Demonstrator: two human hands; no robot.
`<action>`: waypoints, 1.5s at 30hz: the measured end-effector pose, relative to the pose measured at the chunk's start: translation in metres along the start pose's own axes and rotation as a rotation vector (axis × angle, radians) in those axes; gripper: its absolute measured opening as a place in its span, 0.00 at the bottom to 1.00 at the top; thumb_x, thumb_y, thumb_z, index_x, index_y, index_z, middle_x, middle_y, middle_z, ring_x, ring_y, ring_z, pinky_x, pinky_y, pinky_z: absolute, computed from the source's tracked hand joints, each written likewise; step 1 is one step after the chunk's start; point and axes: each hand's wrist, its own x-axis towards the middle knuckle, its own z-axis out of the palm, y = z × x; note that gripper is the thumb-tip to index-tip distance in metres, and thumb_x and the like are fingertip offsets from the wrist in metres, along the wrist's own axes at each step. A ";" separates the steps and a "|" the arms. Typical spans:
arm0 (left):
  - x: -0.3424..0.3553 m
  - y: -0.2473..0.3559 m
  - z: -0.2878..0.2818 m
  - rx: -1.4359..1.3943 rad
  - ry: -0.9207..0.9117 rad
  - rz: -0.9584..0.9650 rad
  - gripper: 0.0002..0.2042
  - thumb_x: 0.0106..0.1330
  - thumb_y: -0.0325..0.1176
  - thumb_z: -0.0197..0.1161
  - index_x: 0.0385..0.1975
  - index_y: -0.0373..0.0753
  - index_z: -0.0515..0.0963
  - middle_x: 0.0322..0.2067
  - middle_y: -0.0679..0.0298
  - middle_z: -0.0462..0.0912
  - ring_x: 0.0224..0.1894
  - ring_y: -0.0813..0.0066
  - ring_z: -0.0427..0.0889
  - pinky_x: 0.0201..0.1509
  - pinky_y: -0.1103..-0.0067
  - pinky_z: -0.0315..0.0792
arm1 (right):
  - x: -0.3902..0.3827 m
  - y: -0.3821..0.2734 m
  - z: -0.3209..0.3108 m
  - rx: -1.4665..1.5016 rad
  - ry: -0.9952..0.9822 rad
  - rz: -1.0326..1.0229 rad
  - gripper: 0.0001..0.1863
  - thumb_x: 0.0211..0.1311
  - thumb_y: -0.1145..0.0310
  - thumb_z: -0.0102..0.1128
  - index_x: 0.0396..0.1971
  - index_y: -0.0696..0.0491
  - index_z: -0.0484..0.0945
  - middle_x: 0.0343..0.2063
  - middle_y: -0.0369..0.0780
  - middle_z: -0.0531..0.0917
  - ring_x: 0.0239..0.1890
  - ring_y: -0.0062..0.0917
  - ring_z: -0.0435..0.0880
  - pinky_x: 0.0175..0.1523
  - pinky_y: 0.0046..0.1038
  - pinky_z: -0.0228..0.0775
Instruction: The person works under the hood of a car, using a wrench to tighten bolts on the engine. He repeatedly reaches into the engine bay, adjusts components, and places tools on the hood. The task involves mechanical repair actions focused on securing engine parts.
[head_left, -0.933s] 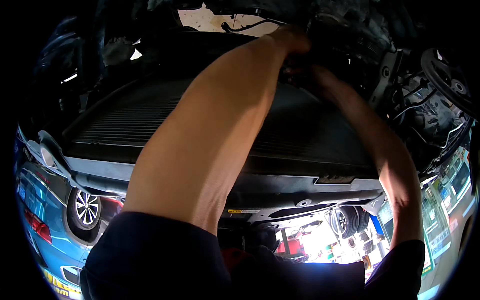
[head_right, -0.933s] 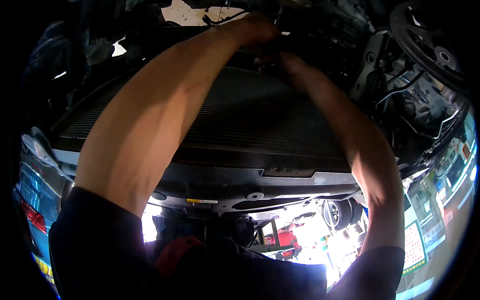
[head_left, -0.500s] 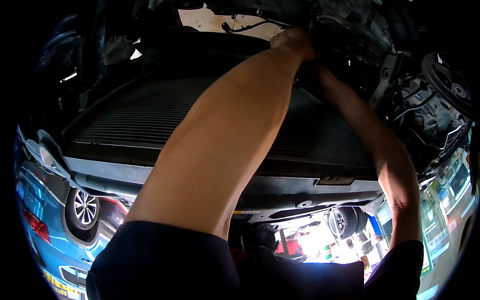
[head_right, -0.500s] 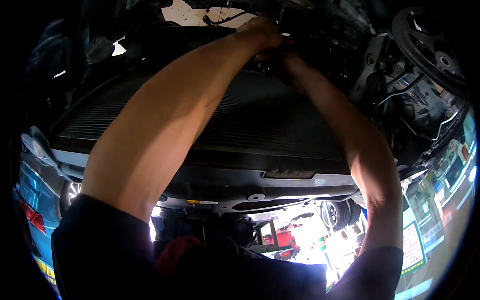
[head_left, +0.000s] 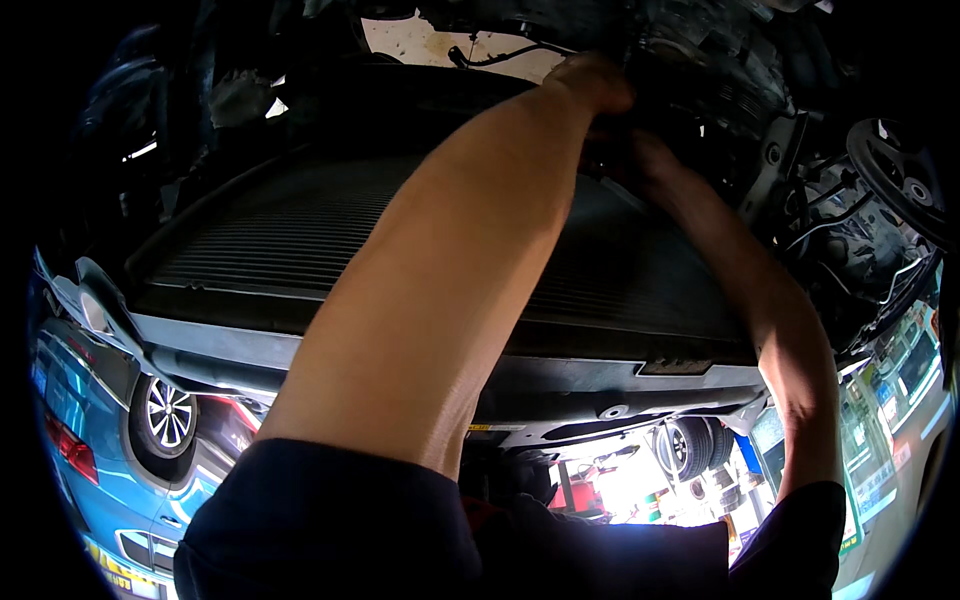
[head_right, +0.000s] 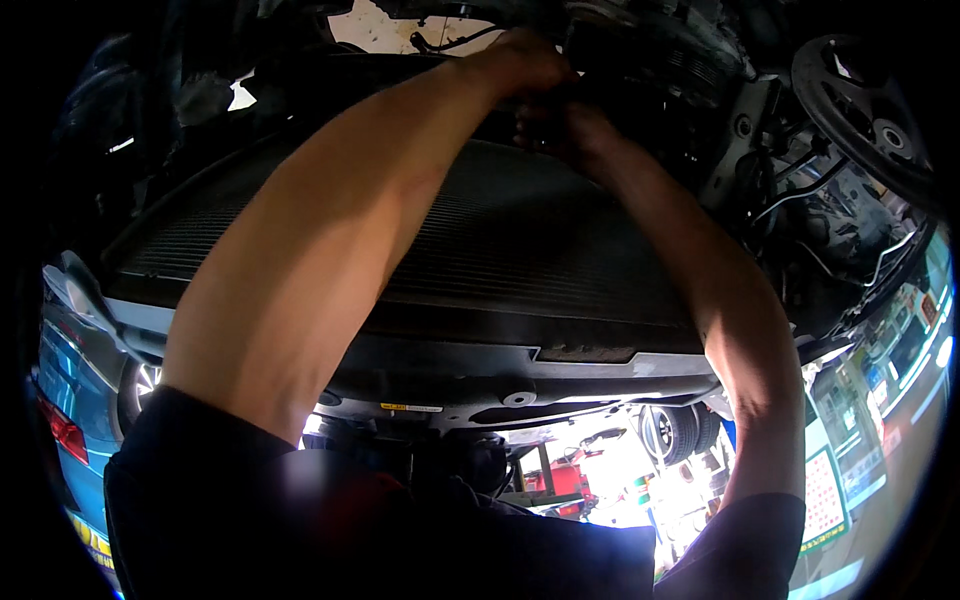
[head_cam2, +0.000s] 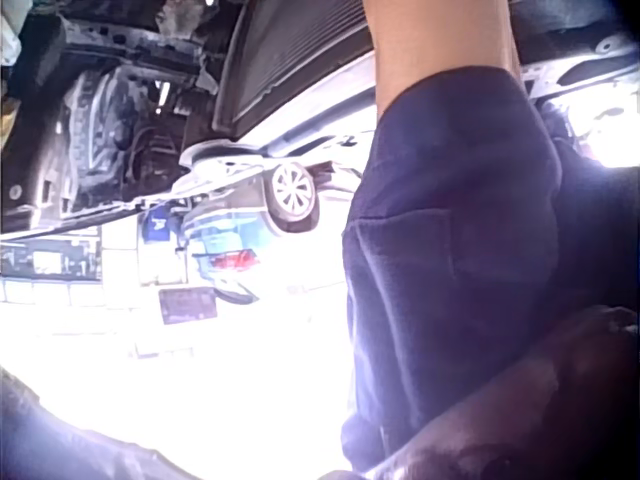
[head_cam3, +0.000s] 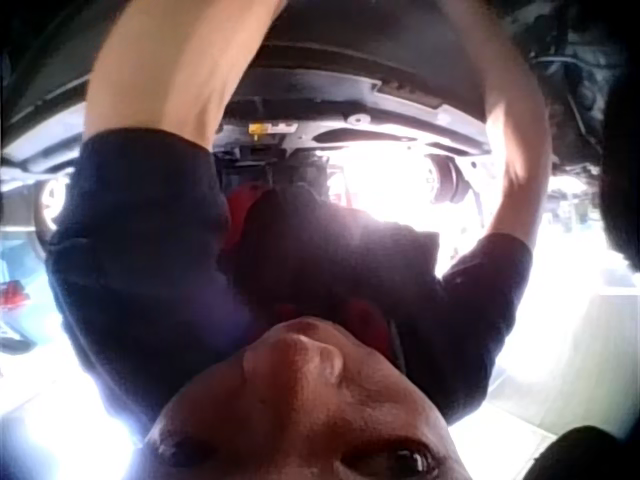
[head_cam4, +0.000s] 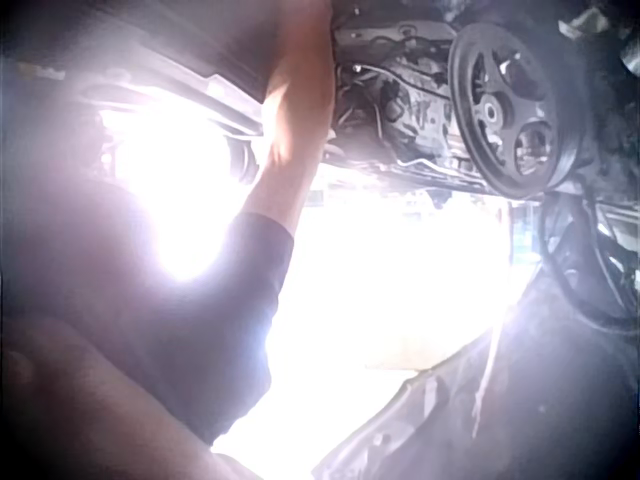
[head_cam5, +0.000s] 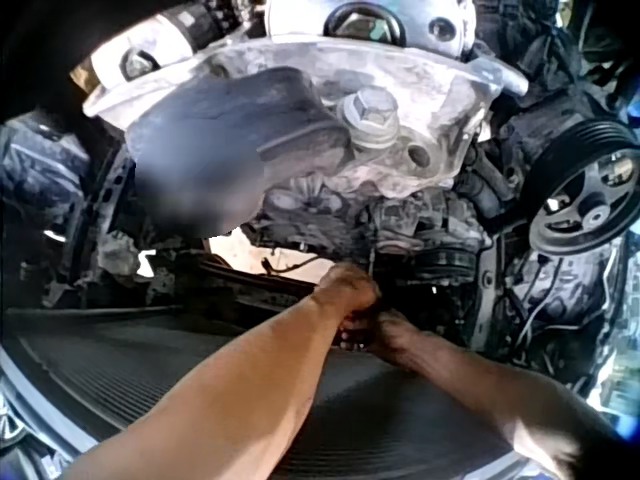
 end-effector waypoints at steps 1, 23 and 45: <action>-0.002 0.003 0.000 -0.152 0.065 -0.164 0.21 0.60 0.50 0.57 0.46 0.43 0.80 0.48 0.56 0.80 0.52 0.61 0.78 0.56 0.70 0.72 | 0.000 0.000 0.001 0.001 0.036 0.001 0.10 0.56 0.75 0.61 0.38 0.53 0.74 0.34 0.37 0.77 0.37 0.25 0.78 0.48 0.34 0.73; -0.133 -0.057 -0.072 0.260 -0.109 -0.091 0.13 0.62 0.38 0.58 0.38 0.36 0.82 0.42 0.54 0.82 0.46 0.57 0.81 0.50 0.67 0.74 | 0.032 0.002 -0.015 0.149 -0.022 0.126 0.29 0.65 0.49 0.50 0.07 0.41 0.52 0.05 0.27 0.55 0.08 0.15 0.56 0.14 0.20 0.47; -0.107 -0.047 -0.072 0.066 -0.135 0.015 0.21 0.68 0.50 0.51 0.44 0.37 0.80 0.45 0.52 0.80 0.50 0.54 0.78 0.54 0.66 0.70 | 0.053 0.007 0.029 -0.213 0.375 0.009 0.14 0.62 0.56 0.57 0.27 0.52 0.74 0.15 0.36 0.72 0.15 0.24 0.72 0.20 0.28 0.65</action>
